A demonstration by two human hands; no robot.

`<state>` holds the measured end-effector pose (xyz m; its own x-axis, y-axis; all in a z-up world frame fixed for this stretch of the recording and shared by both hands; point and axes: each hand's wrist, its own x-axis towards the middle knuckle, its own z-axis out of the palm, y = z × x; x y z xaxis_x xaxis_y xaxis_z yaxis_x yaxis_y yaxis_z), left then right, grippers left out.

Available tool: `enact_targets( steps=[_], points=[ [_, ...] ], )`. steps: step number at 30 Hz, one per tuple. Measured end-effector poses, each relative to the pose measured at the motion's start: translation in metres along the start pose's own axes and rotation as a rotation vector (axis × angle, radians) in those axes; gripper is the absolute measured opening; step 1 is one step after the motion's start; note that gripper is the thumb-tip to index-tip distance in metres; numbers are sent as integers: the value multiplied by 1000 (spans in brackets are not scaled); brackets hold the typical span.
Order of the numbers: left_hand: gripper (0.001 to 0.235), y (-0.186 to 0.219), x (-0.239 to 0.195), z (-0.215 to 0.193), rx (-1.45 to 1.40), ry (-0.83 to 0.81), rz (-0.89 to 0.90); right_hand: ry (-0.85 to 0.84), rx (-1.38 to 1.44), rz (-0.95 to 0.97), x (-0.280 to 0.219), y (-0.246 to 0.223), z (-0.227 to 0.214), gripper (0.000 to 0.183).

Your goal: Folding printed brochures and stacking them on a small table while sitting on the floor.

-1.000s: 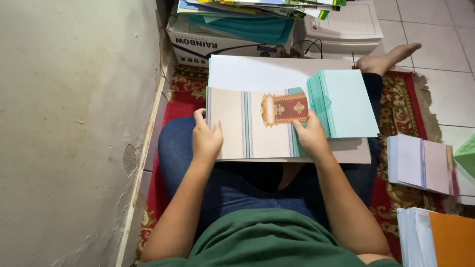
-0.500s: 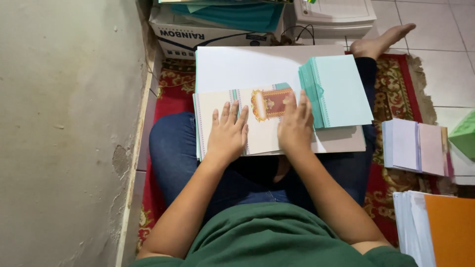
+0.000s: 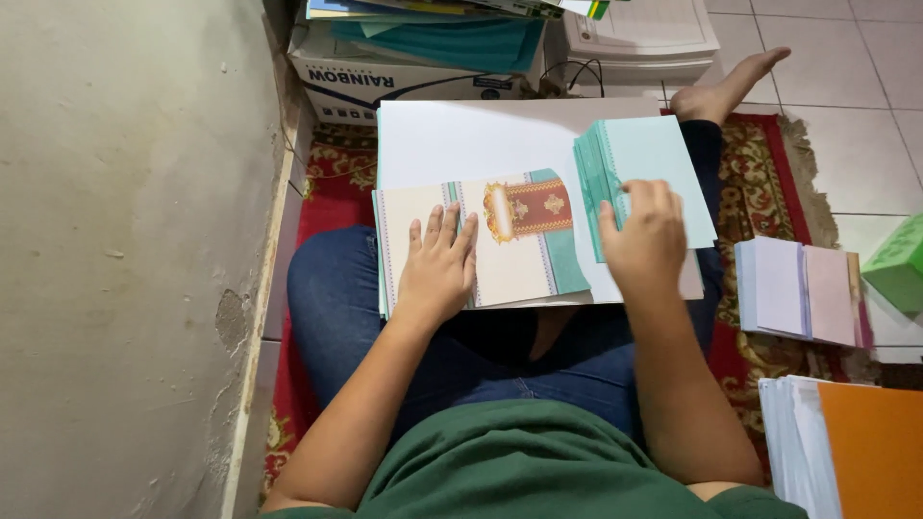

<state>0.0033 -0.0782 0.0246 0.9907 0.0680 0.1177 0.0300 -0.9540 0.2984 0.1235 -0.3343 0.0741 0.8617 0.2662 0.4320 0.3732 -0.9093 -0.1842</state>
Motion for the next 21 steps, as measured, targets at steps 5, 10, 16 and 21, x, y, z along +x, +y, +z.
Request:
enact_targets(
  steps=[5,10,16,21],
  points=[
    [57,-2,2,2,-30,-5,-5,-145,-16,149,2,14,11,41],
    [58,-5,1,5,-68,14,4,-192,34,226,8,36,11,26],
    [51,-7,0,5,-146,176,21,10,161,210,12,31,-42,15],
    [44,-3,-7,-13,-634,418,16,320,543,-94,2,-18,-117,11]
  ],
)
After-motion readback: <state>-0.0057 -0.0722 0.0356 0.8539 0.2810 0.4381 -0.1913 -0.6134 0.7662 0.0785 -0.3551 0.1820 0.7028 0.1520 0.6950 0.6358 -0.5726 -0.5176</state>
